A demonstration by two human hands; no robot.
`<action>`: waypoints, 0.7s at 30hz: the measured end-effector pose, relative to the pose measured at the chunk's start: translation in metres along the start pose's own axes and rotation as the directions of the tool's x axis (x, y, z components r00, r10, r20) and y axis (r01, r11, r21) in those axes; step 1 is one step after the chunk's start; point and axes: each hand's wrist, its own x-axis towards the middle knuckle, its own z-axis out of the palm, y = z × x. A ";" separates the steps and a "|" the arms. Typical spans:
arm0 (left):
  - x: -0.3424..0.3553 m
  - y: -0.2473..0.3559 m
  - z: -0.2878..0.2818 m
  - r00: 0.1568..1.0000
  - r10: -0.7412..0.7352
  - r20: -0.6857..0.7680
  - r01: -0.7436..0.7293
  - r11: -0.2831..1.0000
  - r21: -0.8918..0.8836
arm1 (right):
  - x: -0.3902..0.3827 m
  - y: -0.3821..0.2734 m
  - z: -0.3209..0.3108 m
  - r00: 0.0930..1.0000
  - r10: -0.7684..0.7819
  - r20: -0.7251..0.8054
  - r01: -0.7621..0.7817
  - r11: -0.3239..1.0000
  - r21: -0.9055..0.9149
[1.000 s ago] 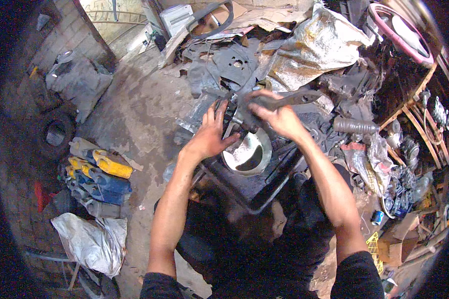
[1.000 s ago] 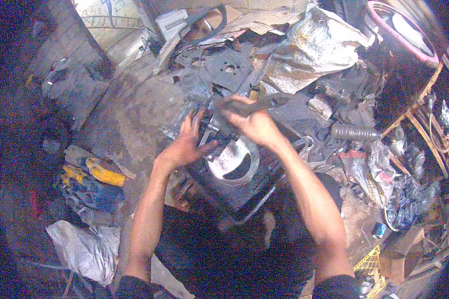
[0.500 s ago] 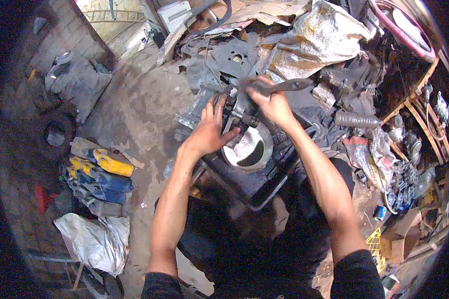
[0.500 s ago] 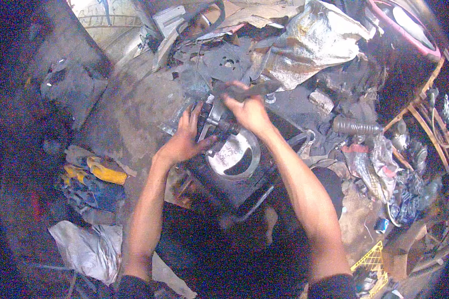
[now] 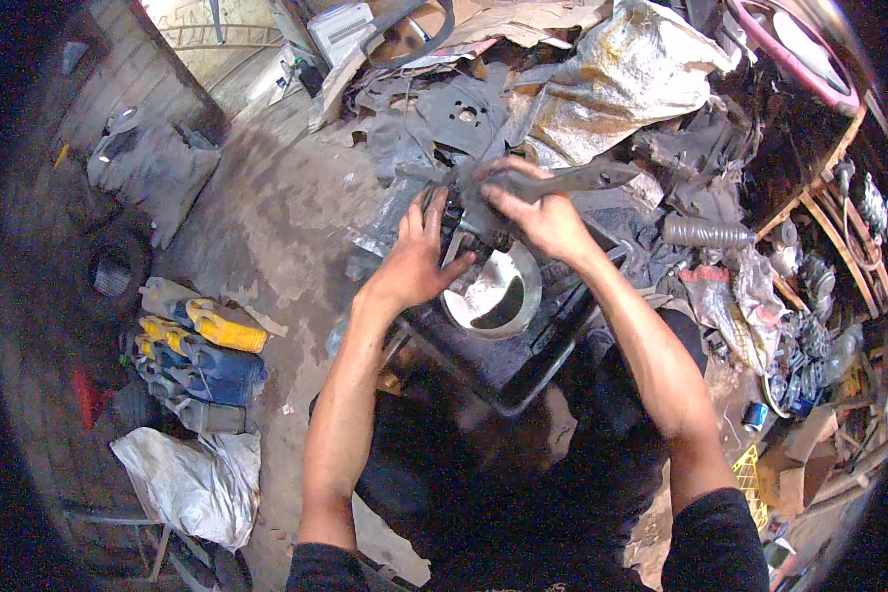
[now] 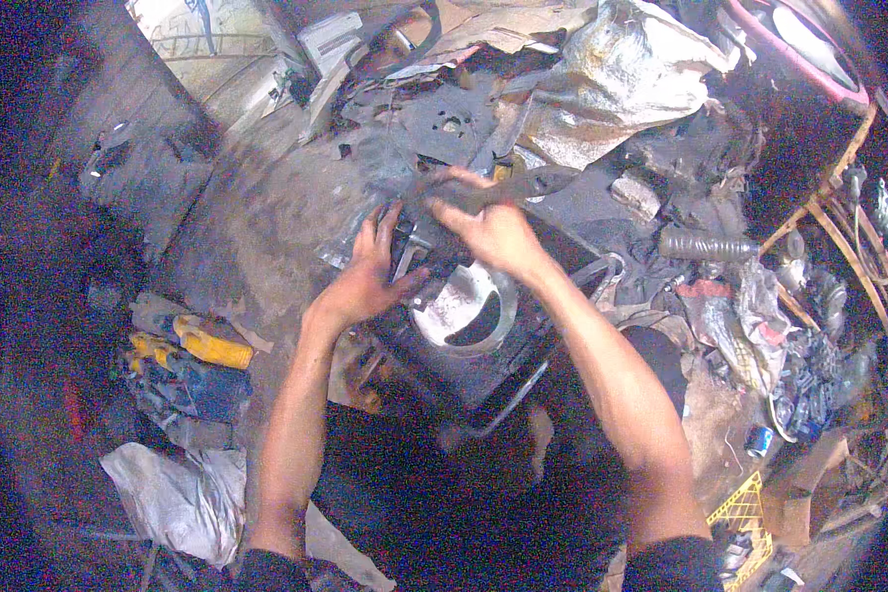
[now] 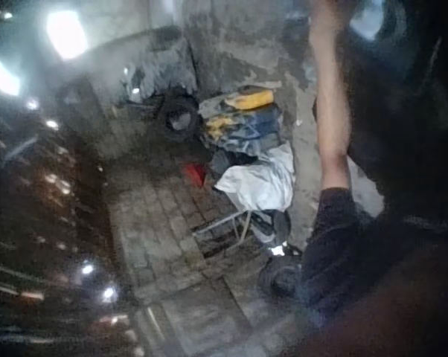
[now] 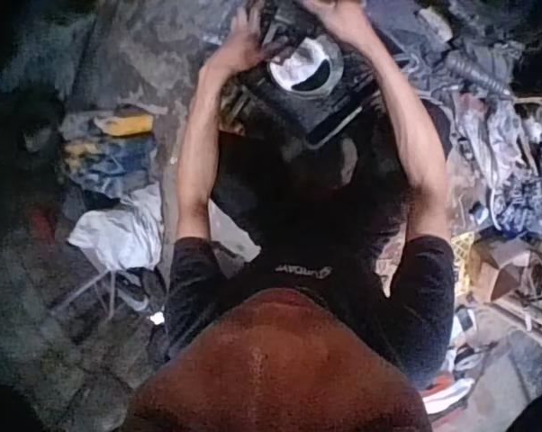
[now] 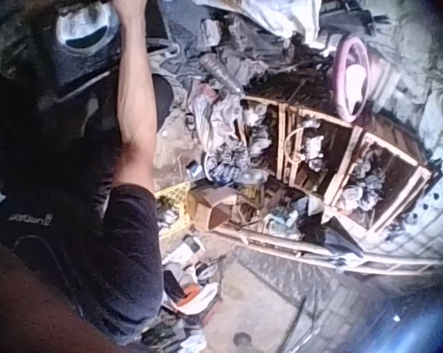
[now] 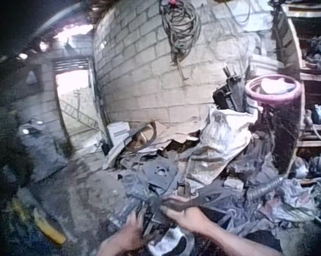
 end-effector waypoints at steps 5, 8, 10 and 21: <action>0.003 0.002 0.002 1.000 -0.003 -0.016 0.003 1.000 0.009 | 0.008 0.002 -0.015 0.986 0.156 -0.055 -0.164 0.968 -0.189; 0.003 0.001 0.001 0.999 0.024 -0.043 -0.023 0.999 0.024 | 0.012 0.010 -0.012 0.976 0.069 -0.207 -0.099 0.986 -0.134; -0.001 0.000 -0.002 1.000 0.005 -0.013 -0.004 1.000 0.016 | 0.001 0.015 0.007 0.984 0.011 -0.179 -0.006 1.000 0.031; -0.004 -0.002 -0.006 1.000 -0.027 0.009 0.027 0.998 0.053 | -0.016 -0.018 0.023 0.960 0.012 -0.280 -0.006 1.000 0.024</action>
